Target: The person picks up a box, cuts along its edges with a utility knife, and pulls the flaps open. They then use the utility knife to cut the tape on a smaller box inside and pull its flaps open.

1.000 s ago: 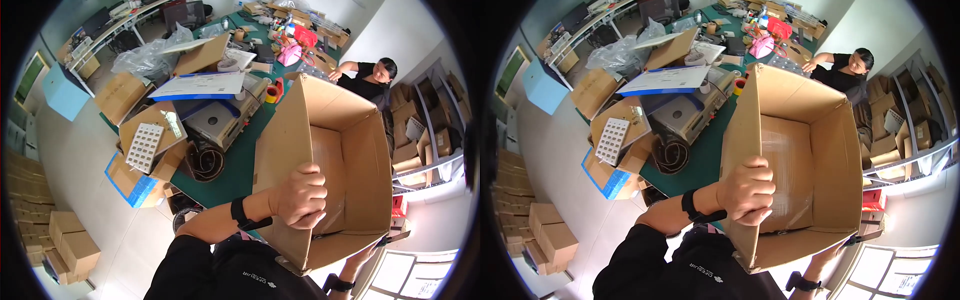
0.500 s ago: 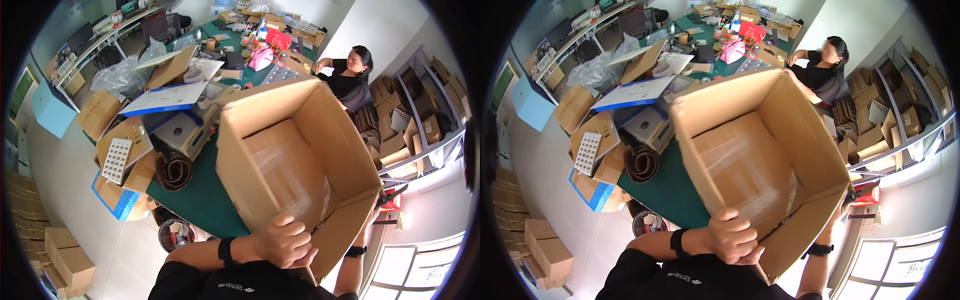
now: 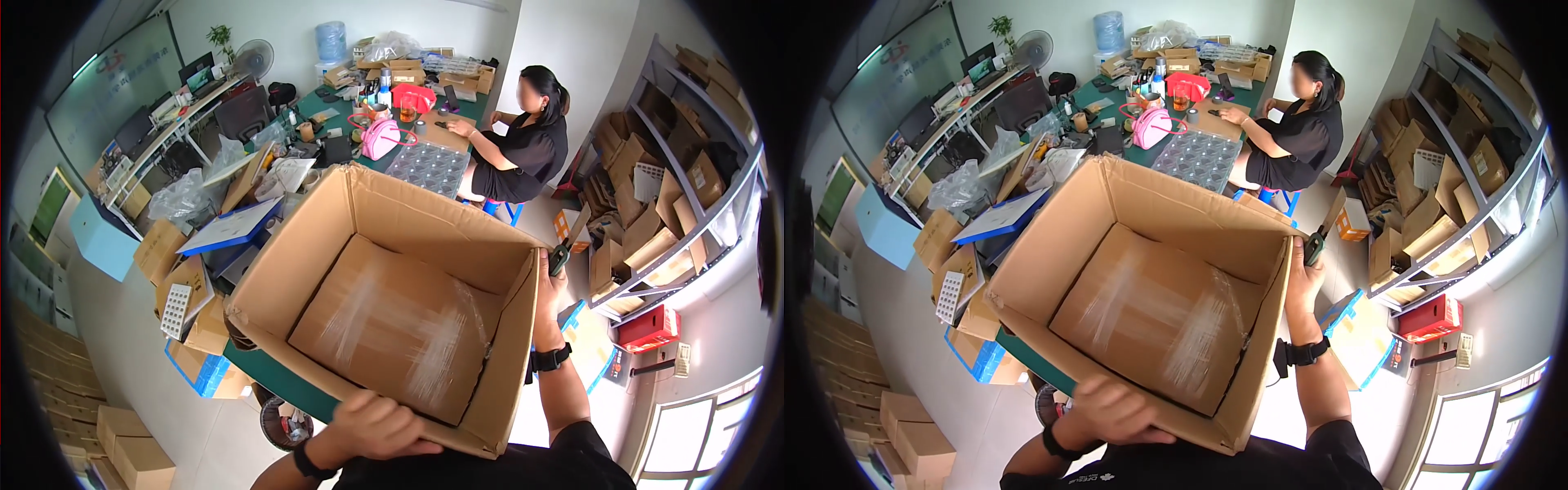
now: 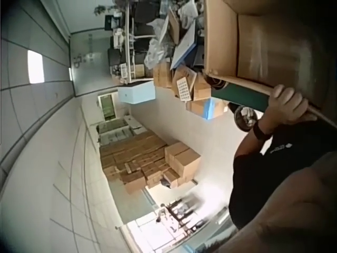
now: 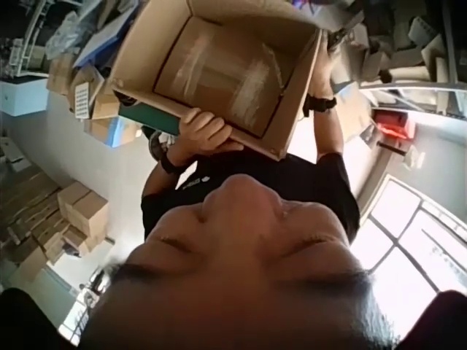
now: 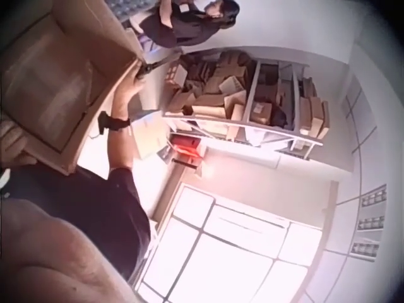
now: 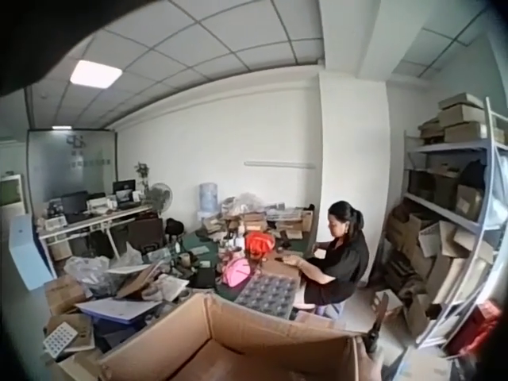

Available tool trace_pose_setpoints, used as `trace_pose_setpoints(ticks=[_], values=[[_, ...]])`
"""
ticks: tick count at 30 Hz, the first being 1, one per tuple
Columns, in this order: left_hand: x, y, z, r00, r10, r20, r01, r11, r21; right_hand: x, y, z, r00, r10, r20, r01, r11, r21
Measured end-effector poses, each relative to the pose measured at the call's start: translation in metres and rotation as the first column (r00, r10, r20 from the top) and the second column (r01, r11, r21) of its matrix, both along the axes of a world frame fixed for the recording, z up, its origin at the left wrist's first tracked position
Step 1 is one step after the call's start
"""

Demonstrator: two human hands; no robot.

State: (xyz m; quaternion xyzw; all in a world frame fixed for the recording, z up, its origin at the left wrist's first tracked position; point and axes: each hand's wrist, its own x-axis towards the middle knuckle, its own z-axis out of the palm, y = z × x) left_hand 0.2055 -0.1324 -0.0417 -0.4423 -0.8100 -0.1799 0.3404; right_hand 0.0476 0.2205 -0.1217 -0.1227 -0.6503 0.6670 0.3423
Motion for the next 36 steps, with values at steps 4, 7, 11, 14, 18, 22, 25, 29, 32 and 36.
trace_pose_setpoints(ticks=[4,7,11,14,18,22,25,29,32,36], values=[[-0.028,-0.078,0.002,0.955,0.271,0.116,-0.270,0.962,-0.029,-0.007,-0.004,0.006,0.997,-0.070,0.030,0.068,0.996,0.051],[-0.022,-0.080,0.000,0.949,0.293,0.113,-0.295,0.955,0.005,-0.029,0.001,0.008,0.998,-0.053,0.025,0.050,0.993,0.103],[-0.009,-0.061,-0.010,0.931,0.354,0.091,-0.359,0.932,0.047,-0.067,0.005,0.006,1.000,0.020,0.014,-0.022,0.988,0.156],[-0.015,-0.050,-0.009,0.909,0.413,0.057,-0.416,0.908,0.050,-0.101,-0.011,0.008,0.999,0.041,0.026,-0.044,0.987,0.157],[-0.015,-0.011,-0.016,0.826,0.563,0.041,-0.564,0.824,0.051,-0.157,-0.043,0.027,0.969,0.247,-0.004,-0.239,0.943,0.233],[-0.025,0.028,-0.027,0.706,0.708,0.010,-0.707,0.704,0.067,-0.232,-0.054,0.009,0.880,0.468,0.085,-0.470,0.828,0.307],[-0.029,0.050,-0.030,0.598,0.801,0.017,-0.801,0.597,0.037,-0.269,-0.082,0.011,0.854,0.511,0.095,-0.506,0.777,0.375],[-0.039,0.082,-0.028,0.461,0.888,0.007,-0.886,0.459,0.056,-0.298,-0.106,0.030,0.817,0.565,0.119,-0.558,0.720,0.414],[-0.046,0.095,-0.023,0.410,0.912,-0.011,-0.911,0.410,0.051,-0.307,-0.104,0.043,0.759,0.607,0.236,-0.647,0.658,0.386],[-0.040,0.096,-0.020,0.434,0.901,0.020,-0.901,0.434,-0.001,-0.308,-0.076,0.035,0.787,0.591,0.179,-0.603,0.671,0.431]])
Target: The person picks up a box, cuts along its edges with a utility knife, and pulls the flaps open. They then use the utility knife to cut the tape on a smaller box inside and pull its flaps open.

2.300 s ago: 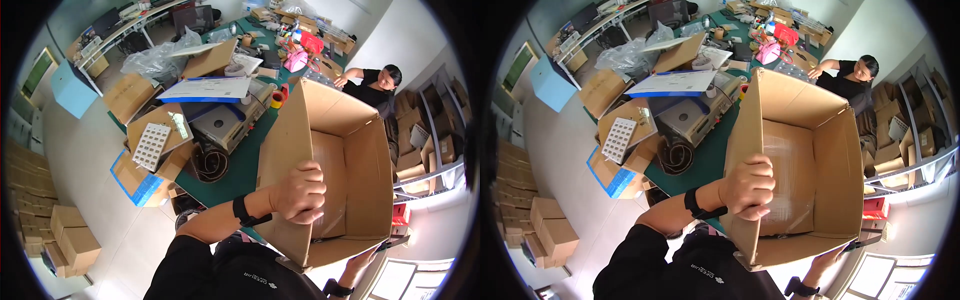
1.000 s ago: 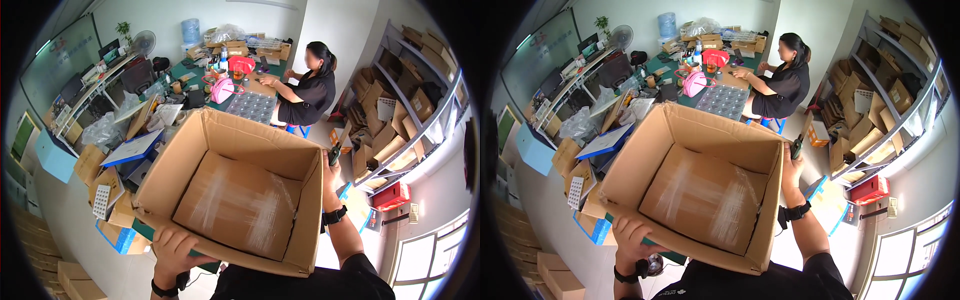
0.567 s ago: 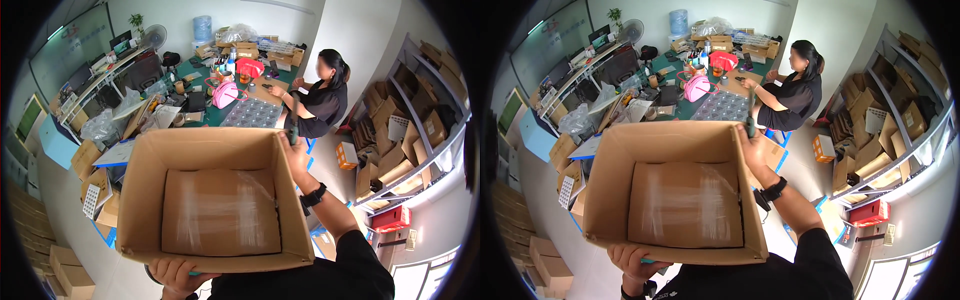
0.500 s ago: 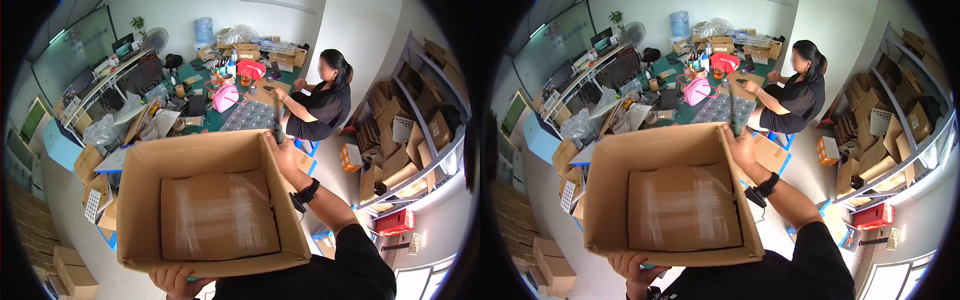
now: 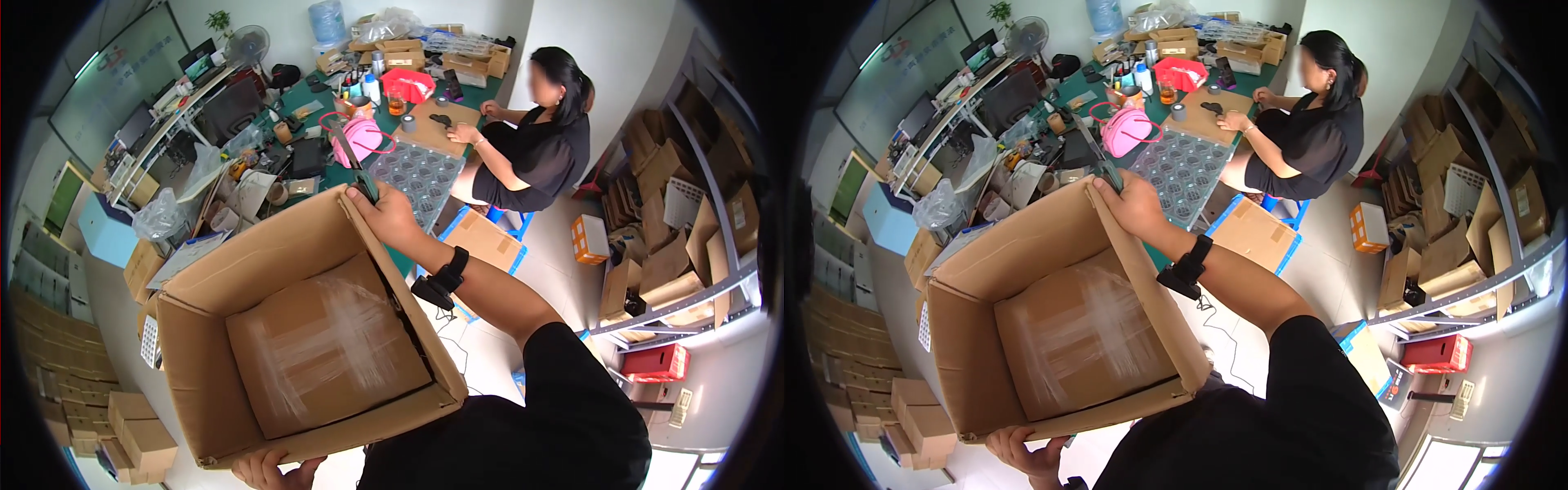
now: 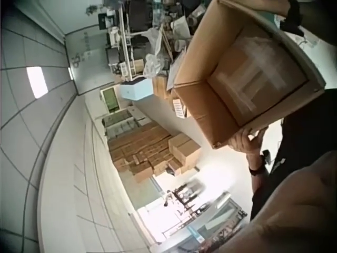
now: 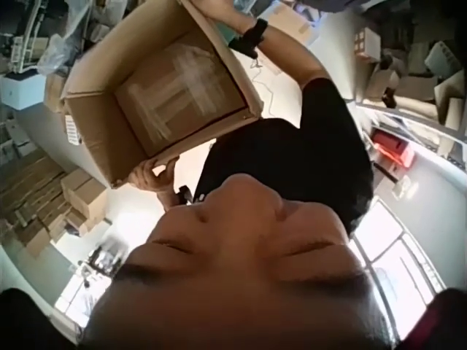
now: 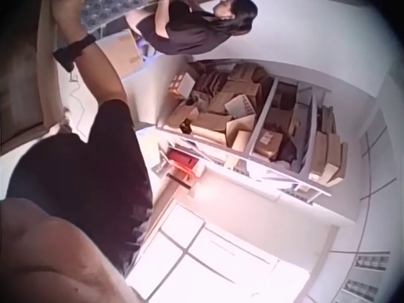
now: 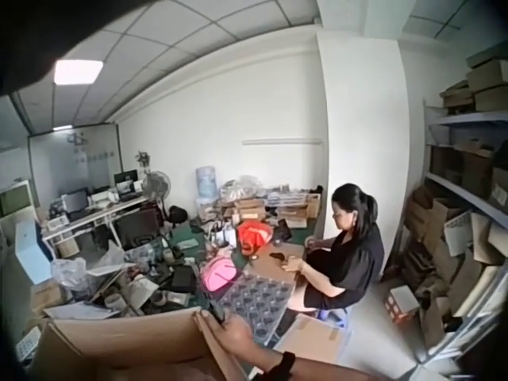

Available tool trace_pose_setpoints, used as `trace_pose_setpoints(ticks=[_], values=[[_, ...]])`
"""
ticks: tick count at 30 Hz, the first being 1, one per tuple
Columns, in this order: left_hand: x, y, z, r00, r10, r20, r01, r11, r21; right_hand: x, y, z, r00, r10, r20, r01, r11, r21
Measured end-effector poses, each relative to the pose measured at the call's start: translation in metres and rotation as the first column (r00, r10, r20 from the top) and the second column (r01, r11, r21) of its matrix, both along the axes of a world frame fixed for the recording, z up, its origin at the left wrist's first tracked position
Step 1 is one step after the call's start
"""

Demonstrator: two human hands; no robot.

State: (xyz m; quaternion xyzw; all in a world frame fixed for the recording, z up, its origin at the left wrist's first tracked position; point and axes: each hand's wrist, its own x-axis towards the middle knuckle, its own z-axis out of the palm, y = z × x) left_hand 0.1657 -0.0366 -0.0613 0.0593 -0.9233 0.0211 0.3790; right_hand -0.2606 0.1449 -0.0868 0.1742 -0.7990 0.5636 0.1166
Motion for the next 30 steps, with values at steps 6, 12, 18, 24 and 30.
trace_pose_setpoints(ticks=[6,12,18,24,30], values=[[0.006,0.001,0.006,0.998,-0.051,0.028,0.050,0.999,0.005,0.075,0.084,-0.032,0.994,0.021,-0.106,0.003,0.974,0.225],[-0.004,0.005,0.013,0.977,-0.204,0.062,0.204,0.979,0.005,0.211,0.169,-0.020,0.879,0.033,0.475,-0.171,0.953,0.251],[-0.028,0.027,0.019,0.931,-0.350,0.100,0.356,0.934,-0.040,0.284,0.185,0.096,0.828,-0.047,0.559,-0.010,0.995,0.099],[-0.039,0.068,0.021,0.920,-0.366,0.144,0.372,0.928,-0.016,0.312,0.204,0.103,0.921,0.196,0.337,-0.372,0.700,0.610],[-0.070,0.125,0.021,0.915,-0.381,0.133,0.389,0.920,-0.038,0.306,0.227,0.095,0.930,0.304,0.208,-0.361,0.637,0.681]])
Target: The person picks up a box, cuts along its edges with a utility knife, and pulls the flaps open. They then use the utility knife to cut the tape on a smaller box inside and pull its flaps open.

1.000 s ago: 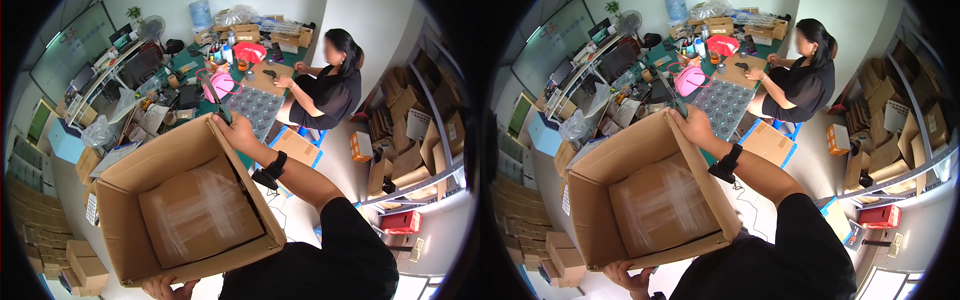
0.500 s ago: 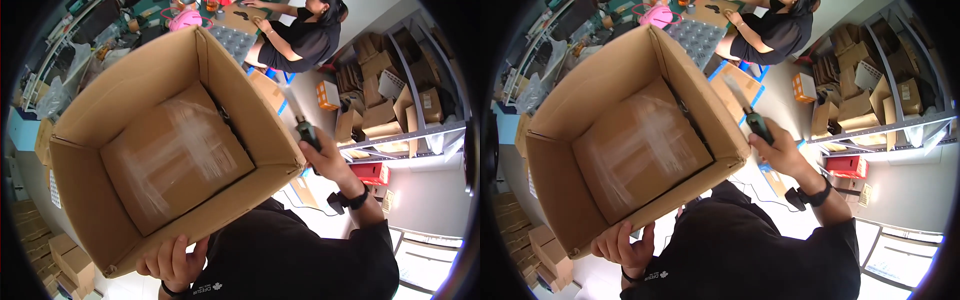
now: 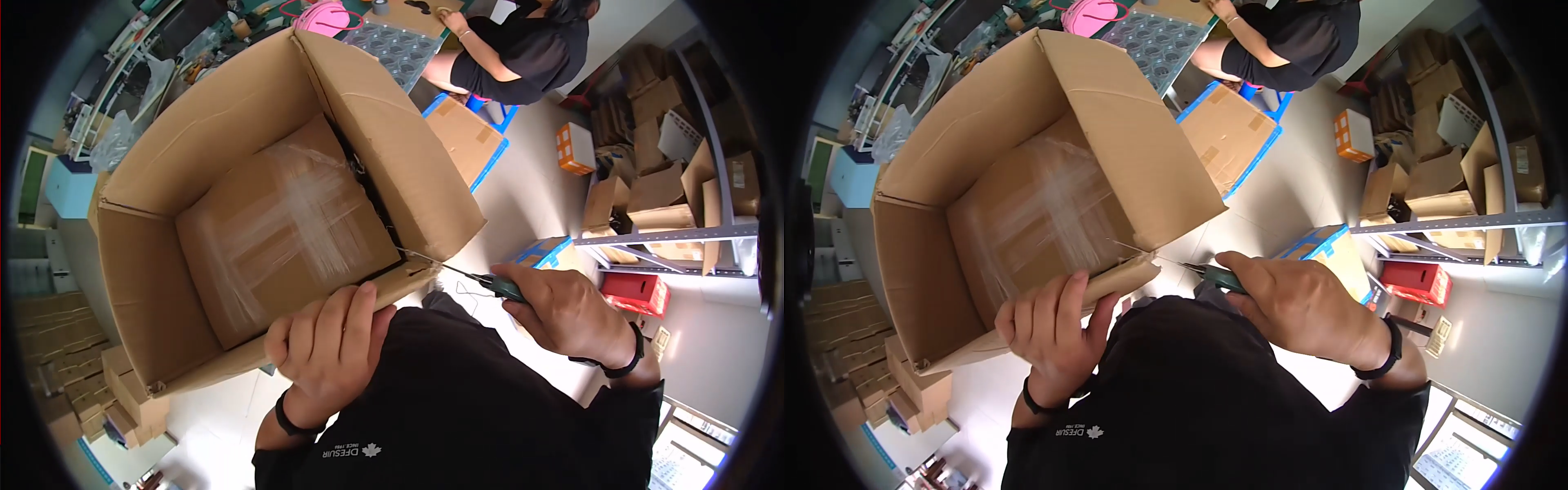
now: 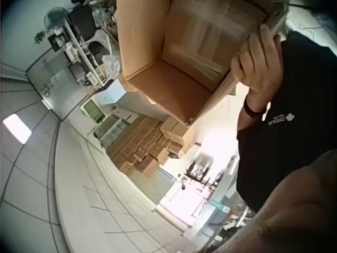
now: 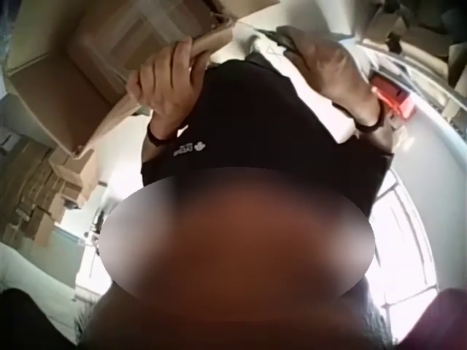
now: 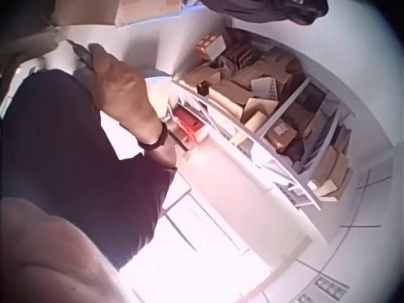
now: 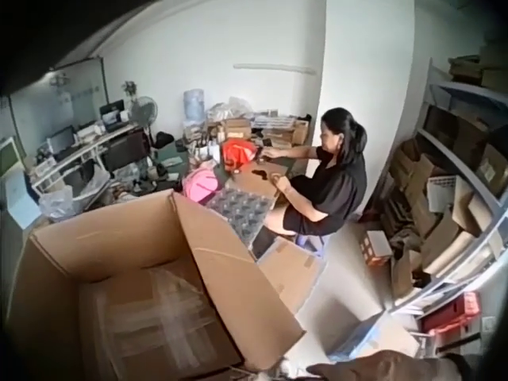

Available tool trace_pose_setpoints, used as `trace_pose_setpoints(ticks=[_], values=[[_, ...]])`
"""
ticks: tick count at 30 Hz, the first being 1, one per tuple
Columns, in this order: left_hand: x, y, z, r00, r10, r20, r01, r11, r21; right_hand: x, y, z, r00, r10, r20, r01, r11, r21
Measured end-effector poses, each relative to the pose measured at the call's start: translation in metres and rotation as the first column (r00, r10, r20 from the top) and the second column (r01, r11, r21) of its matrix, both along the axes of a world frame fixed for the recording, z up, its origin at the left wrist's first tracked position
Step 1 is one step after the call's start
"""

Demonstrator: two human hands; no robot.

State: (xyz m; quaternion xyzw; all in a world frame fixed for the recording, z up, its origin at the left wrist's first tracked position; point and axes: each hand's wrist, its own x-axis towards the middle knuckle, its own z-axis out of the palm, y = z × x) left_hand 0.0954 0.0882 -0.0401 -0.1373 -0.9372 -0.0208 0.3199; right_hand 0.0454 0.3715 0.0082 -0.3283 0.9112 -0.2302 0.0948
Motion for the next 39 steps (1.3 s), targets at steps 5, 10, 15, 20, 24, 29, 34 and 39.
trace_pose_setpoints(ticks=[5,10,15,20,24,29,34,39], values=[[-0.009,0.023,-0.013,0.996,0.091,-0.013,-0.090,0.994,0.066,-0.020,0.013,-0.002,0.988,0.155,0.003,-0.155,0.987,-0.038],[-0.003,0.033,-0.011,0.991,0.132,-0.037,-0.128,0.987,0.094,-0.029,0.022,0.012,0.971,0.229,0.068,-0.234,0.969,0.076],[0.001,0.036,-0.014,0.988,0.148,-0.031,-0.143,0.981,0.130,-0.033,0.015,0.035,0.952,0.297,0.078,-0.307,0.926,0.220],[0.005,0.025,-0.018,0.995,0.058,-0.082,-0.055,0.998,0.038,-0.029,-0.003,0.058,0.951,0.257,0.173,-0.305,0.873,0.380],[-0.008,0.019,-0.037,0.927,-0.028,-0.374,0.035,0.999,0.012,-0.028,-0.018,0.078,0.958,0.201,0.207,-0.275,0.850,0.450],[-0.018,0.022,-0.050,0.881,-0.004,-0.473,0.036,0.998,0.058,-0.033,-0.028,0.079,0.950,0.245,0.193,-0.311,0.808,0.501],[-0.013,0.021,-0.044,0.910,-0.003,-0.414,0.024,0.999,0.045,-0.036,-0.030,0.072,0.938,0.251,0.240,-0.335,0.836,0.434],[-0.009,0.019,-0.036,0.957,-0.023,-0.288,0.032,0.999,0.025,-0.035,-0.022,0.082,0.915,0.223,0.336,-0.364,0.814,0.453]])
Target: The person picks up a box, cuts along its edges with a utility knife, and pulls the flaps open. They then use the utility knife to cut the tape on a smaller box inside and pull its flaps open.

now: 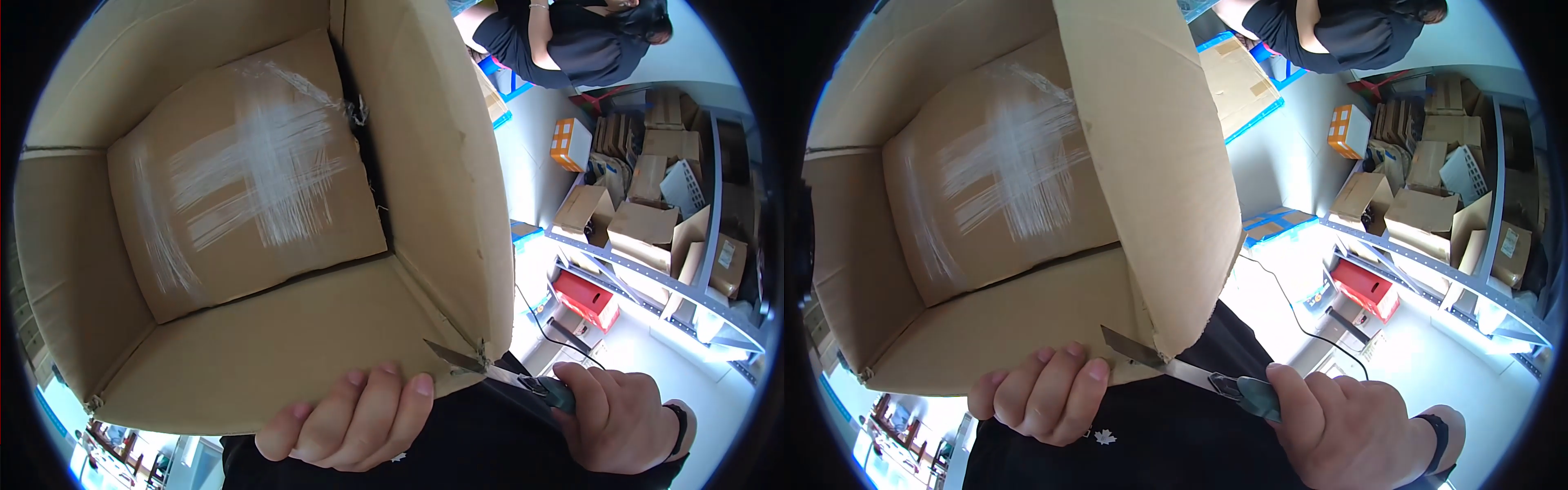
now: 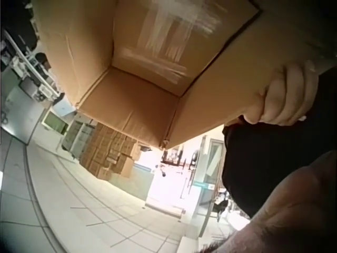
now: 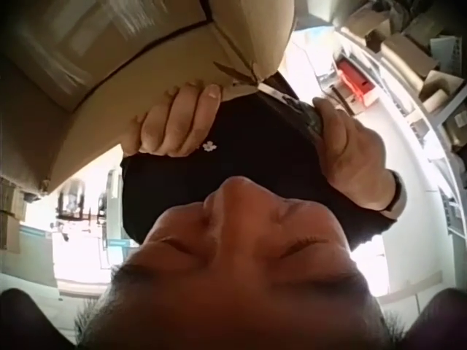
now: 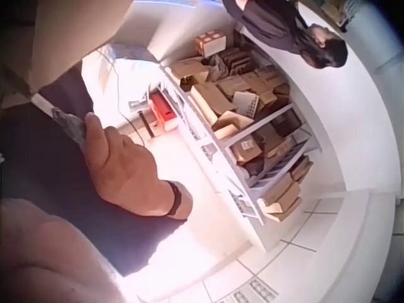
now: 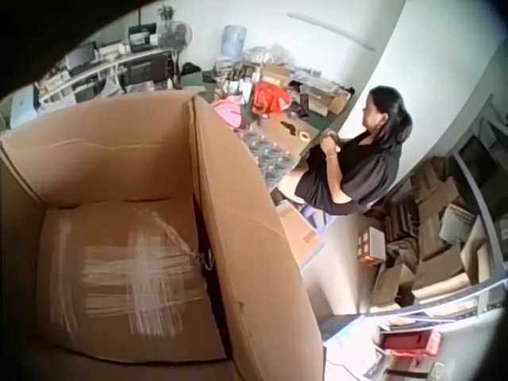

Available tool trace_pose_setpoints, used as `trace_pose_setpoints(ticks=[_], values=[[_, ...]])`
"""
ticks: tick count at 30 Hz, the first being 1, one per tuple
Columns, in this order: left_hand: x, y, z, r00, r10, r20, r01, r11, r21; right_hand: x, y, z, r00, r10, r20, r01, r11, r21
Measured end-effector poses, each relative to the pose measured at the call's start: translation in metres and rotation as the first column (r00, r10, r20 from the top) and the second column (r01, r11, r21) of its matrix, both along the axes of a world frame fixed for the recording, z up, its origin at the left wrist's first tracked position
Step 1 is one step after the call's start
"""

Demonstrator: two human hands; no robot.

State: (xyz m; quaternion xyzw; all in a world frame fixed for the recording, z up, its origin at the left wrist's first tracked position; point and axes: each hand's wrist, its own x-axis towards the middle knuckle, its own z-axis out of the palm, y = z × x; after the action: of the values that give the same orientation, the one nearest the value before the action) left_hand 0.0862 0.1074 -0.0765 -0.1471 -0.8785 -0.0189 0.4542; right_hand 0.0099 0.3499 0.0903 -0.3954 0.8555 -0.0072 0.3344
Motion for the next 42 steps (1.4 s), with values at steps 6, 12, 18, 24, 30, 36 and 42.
trace_pose_setpoints(ticks=[6,12,18,24,30,36,42], values=[[0.001,-0.004,0.003,0.999,-0.030,0.032,0.031,0.999,-0.021,0.006,-0.023,0.002,0.996,-0.041,-0.082,0.046,0.997,0.064],[-0.001,-0.006,-0.001,0.998,-0.061,-0.002,0.061,0.998,-0.031,0.009,-0.025,0.019,0.967,-0.255,-0.013,0.254,0.956,0.146],[-0.003,-0.005,0.002,0.997,-0.078,0.006,0.078,0.997,-0.017,0.011,-0.043,0.028,0.969,-0.244,-0.051,0.248,0.929,0.276],[-0.002,-0.009,0.001,0.998,-0.066,0.019,0.066,0.997,-0.037,0.009,-0.054,0.030,0.968,-0.248,-0.040,0.247,0.912,0.327],[-0.006,-0.010,-0.005,0.994,-0.096,-0.052,0.092,0.994,-0.065,0.003,-0.062,0.036,0.955,-0.297,-0.007,0.274,0.871,0.408],[-0.008,-0.004,-0.003,0.997,-0.060,-0.053,0.058,0.998,-0.032,-0.005,-0.070,0.023,0.981,-0.186,0.050,0.155,0.918,0.366],[-0.005,-0.012,-0.005,0.998,-0.038,-0.047,0.036,0.998,-0.051,0.020,-0.038,0.011,0.981,-0.187,-0.044,0.192,0.953,0.234]])
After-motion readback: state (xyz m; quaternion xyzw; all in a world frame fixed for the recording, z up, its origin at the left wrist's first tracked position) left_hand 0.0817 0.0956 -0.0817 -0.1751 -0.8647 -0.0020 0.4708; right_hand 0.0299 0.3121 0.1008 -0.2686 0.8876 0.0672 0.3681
